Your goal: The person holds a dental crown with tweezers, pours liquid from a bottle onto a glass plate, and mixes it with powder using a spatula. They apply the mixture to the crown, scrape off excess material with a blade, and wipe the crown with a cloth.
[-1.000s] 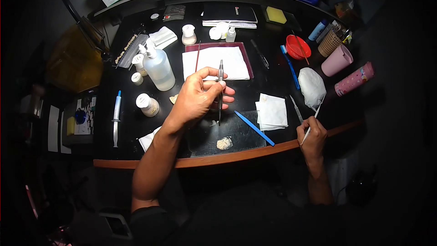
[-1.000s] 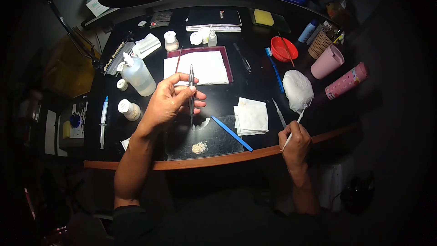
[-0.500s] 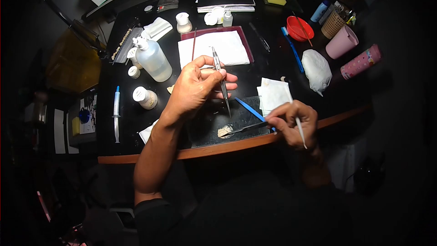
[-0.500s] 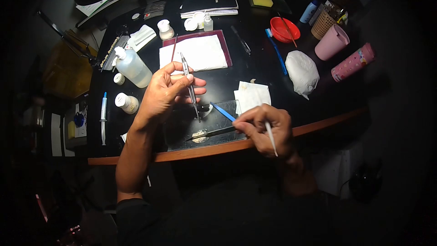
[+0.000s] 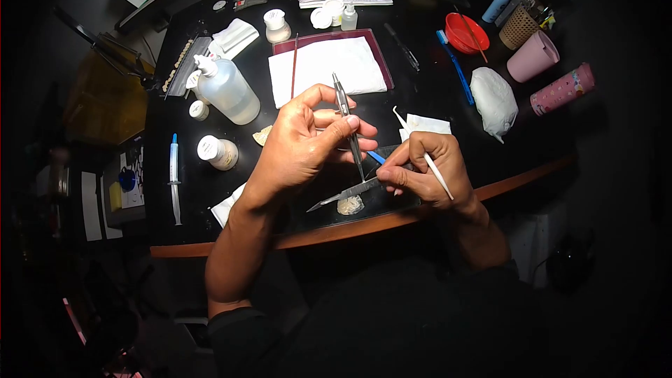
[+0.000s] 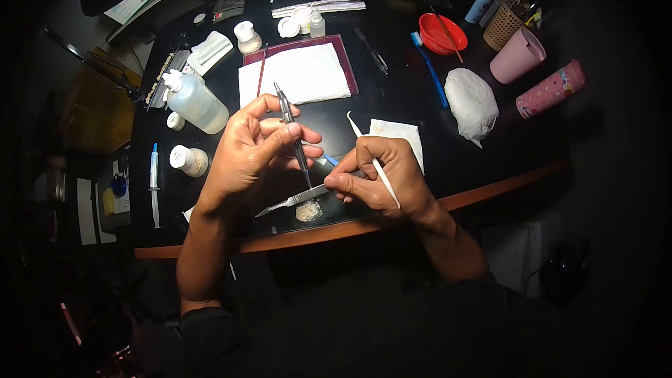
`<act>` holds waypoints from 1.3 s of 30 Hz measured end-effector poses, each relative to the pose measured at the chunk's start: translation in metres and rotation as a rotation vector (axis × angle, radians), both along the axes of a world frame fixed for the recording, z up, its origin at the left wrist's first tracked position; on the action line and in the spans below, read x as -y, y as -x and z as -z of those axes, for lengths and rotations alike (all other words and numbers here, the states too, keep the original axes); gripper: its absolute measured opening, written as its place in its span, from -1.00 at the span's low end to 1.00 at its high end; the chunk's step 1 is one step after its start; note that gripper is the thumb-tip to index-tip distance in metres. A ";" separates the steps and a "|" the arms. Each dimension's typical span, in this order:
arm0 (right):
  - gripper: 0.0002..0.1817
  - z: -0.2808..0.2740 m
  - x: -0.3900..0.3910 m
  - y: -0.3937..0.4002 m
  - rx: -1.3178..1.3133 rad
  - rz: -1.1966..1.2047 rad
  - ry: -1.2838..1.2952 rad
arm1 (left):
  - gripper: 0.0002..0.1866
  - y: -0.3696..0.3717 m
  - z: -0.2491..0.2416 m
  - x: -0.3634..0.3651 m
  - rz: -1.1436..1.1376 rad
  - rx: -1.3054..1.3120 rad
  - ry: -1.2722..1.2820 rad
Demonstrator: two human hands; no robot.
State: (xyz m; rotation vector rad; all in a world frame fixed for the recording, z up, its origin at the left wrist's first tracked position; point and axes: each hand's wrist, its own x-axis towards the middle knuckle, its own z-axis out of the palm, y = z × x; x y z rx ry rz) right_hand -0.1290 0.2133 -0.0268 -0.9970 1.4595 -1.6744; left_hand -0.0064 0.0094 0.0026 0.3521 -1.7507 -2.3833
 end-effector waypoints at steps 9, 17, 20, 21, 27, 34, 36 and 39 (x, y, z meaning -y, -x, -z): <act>-0.47 0.002 -0.012 0.012 -0.039 0.007 -0.037 | -0.75 0.003 0.002 -0.003 0.020 0.017 -0.027; -0.53 0.007 -0.039 0.030 -0.021 0.157 -0.054 | -0.61 0.001 0.001 0.005 0.026 0.046 -0.008; -0.55 0.016 -0.059 0.042 -0.006 0.229 0.071 | -0.54 -0.003 -0.009 0.009 0.063 0.060 0.016; -0.57 0.020 -0.064 0.044 0.016 0.272 0.143 | -0.53 -0.005 -0.011 0.010 0.079 0.067 0.030; -0.61 0.032 -0.086 0.048 -0.243 0.734 0.039 | -0.56 -0.005 -0.012 0.007 0.044 0.089 0.107; -0.65 0.046 -0.097 0.034 -0.412 0.755 -0.048 | -0.56 -0.007 -0.009 0.004 0.018 0.069 0.306; -0.64 0.050 -0.094 0.034 -0.524 0.770 -0.070 | -0.58 -0.007 -0.007 0.003 -0.017 0.008 0.435; -0.62 0.045 -0.092 0.033 -0.756 0.782 -0.153 | -0.61 -0.006 0.001 0.002 -0.110 -0.117 0.613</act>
